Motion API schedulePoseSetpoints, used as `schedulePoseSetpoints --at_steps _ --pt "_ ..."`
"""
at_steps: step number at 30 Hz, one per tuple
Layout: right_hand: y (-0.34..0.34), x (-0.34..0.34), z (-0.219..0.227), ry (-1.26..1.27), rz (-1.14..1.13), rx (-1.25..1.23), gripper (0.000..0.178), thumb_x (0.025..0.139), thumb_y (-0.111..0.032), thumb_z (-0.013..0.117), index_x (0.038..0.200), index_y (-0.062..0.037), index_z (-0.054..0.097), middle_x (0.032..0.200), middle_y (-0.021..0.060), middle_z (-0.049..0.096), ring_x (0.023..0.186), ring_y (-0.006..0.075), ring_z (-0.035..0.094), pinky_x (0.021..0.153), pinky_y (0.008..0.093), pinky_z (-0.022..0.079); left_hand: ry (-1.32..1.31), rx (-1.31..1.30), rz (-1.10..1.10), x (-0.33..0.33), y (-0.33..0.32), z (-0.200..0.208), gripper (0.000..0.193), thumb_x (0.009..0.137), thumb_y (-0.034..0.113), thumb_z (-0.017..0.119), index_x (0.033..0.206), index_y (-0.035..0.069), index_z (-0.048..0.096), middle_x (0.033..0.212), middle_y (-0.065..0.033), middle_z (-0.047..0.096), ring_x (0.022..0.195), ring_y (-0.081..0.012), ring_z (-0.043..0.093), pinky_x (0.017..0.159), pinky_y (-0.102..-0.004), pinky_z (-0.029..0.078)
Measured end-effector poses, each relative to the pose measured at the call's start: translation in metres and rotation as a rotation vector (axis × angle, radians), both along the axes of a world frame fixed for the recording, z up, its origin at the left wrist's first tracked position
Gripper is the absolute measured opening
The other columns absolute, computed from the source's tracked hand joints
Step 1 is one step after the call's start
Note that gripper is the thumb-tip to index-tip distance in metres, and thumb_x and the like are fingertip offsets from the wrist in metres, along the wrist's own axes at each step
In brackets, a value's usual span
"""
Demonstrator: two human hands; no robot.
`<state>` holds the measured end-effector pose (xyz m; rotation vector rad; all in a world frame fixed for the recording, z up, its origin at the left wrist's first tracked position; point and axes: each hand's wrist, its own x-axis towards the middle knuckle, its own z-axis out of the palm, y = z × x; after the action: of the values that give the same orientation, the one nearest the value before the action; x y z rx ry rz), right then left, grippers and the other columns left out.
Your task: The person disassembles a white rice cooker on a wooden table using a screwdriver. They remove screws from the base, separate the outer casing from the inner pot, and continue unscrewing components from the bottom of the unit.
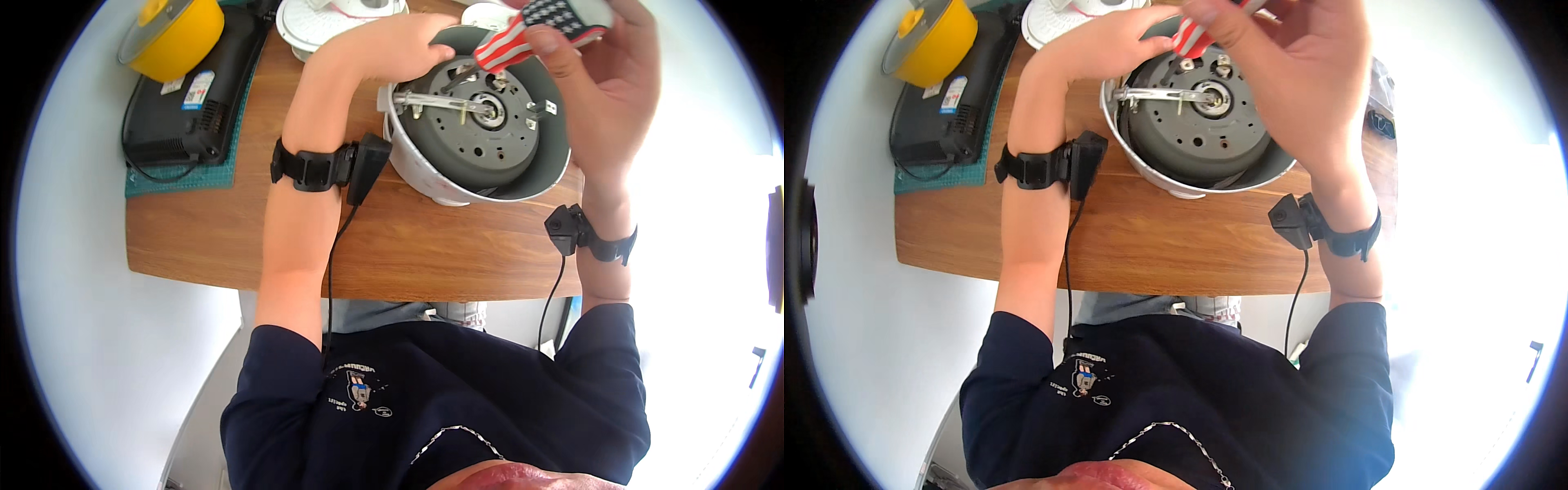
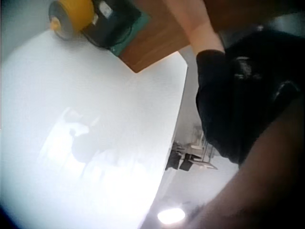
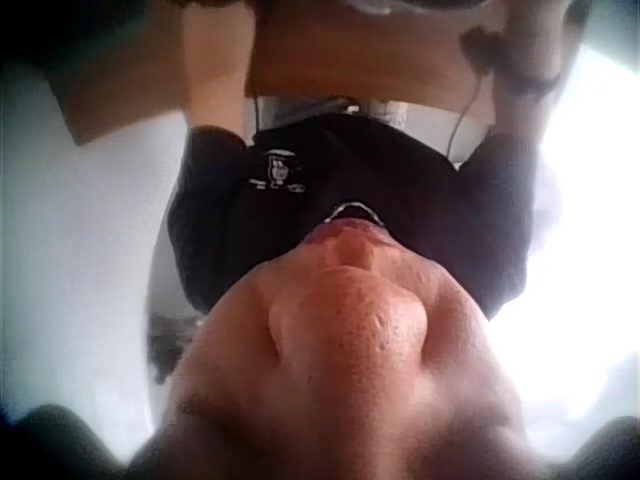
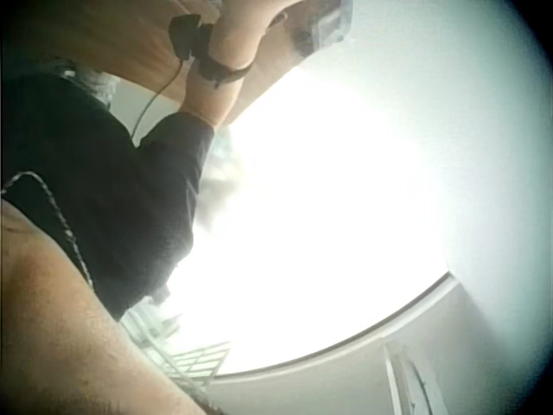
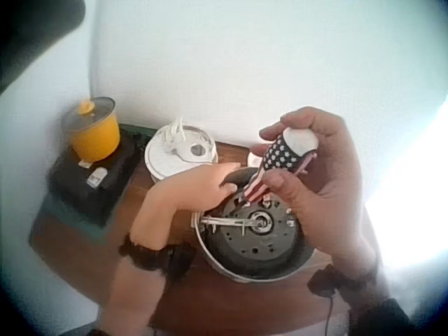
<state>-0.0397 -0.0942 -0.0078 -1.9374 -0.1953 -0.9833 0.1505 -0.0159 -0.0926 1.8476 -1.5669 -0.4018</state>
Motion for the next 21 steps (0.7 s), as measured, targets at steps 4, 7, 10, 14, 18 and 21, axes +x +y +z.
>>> schedulePoseSetpoints --at_steps 4,7,10,14,18,21 --pt "-0.01 -0.014 0.007 0.116 0.072 0.079 0.049 0.093 0.004 0.071 0.135 -0.0023 0.045 0.123 0.0115 0.059 0.117 0.018 0.063 0.097 0.0304 0.058 -0.076 0.015 0.096 0.005 0.0 0.003 0.03 0.1 0.022 0.055 0.12 0.004 0.069 0.106 -0.0235 0.073 0.099 -0.0392 0.069 0.087 -0.0462 0.053" --pt "-0.017 -0.018 0.003 0.111 0.046 0.09 0.048 0.093 0.006 0.069 0.135 -0.0023 0.045 0.124 0.0119 0.059 0.117 0.0178 0.063 0.096 0.0302 0.058 -0.034 -0.082 0.128 0.007 -0.011 -0.015 0.026 0.099 0.017 0.053 0.109 0.001 0.07 0.099 -0.0274 0.069 0.093 -0.0451 0.066 0.083 -0.0494 0.051" --pt "-0.023 -0.021 -0.001 0.087 0.025 0.155 0.048 0.093 0.007 0.069 0.134 -0.0019 0.045 0.125 0.0123 0.058 0.117 0.0178 0.063 0.096 0.0301 0.058 -0.059 -0.125 0.152 0.007 -0.018 -0.017 0.026 0.099 0.019 0.055 0.109 0.001 0.07 0.097 -0.0258 0.07 0.091 -0.0432 0.066 0.081 -0.0483 0.051" --pt "-0.034 -0.024 -0.01 -0.072 -0.014 0.097 0.048 0.093 0.007 0.069 0.133 -0.0008 0.045 0.125 0.0125 0.058 0.118 0.0184 0.063 0.096 0.0305 0.059 -0.188 -0.272 0.338 0.0 -0.019 0.0 0.026 0.099 0.015 0.058 0.115 -0.003 0.068 0.102 -0.0253 0.072 0.097 -0.0423 0.067 0.084 -0.0473 0.052" --pt "-0.029 -0.039 -0.028 -0.12 -0.118 -0.06 0.046 0.094 0.004 0.07 0.133 -0.0009 0.046 0.124 0.0145 0.06 0.115 0.0228 0.065 0.096 0.033 0.059 -0.144 -0.525 0.414 -0.022 -0.013 0.008 0.023 0.1 0.008 0.055 0.112 -0.006 0.068 0.101 -0.0299 0.07 0.098 -0.0492 0.065 0.082 -0.0496 0.052" --pt "-0.01 -0.054 -0.034 -0.102 -0.17 -0.161 0.044 0.092 0.009 0.068 0.13 -0.0004 0.047 0.126 0.0249 0.064 0.114 0.0401 0.069 0.098 0.0436 0.059 -0.152 -0.655 0.453 -0.033 -0.004 0.0 0.024 0.101 0.007 0.054 0.116 -0.007 0.067 0.105 -0.0294 0.07 0.101 -0.0483 0.066 0.086 -0.0466 0.053"
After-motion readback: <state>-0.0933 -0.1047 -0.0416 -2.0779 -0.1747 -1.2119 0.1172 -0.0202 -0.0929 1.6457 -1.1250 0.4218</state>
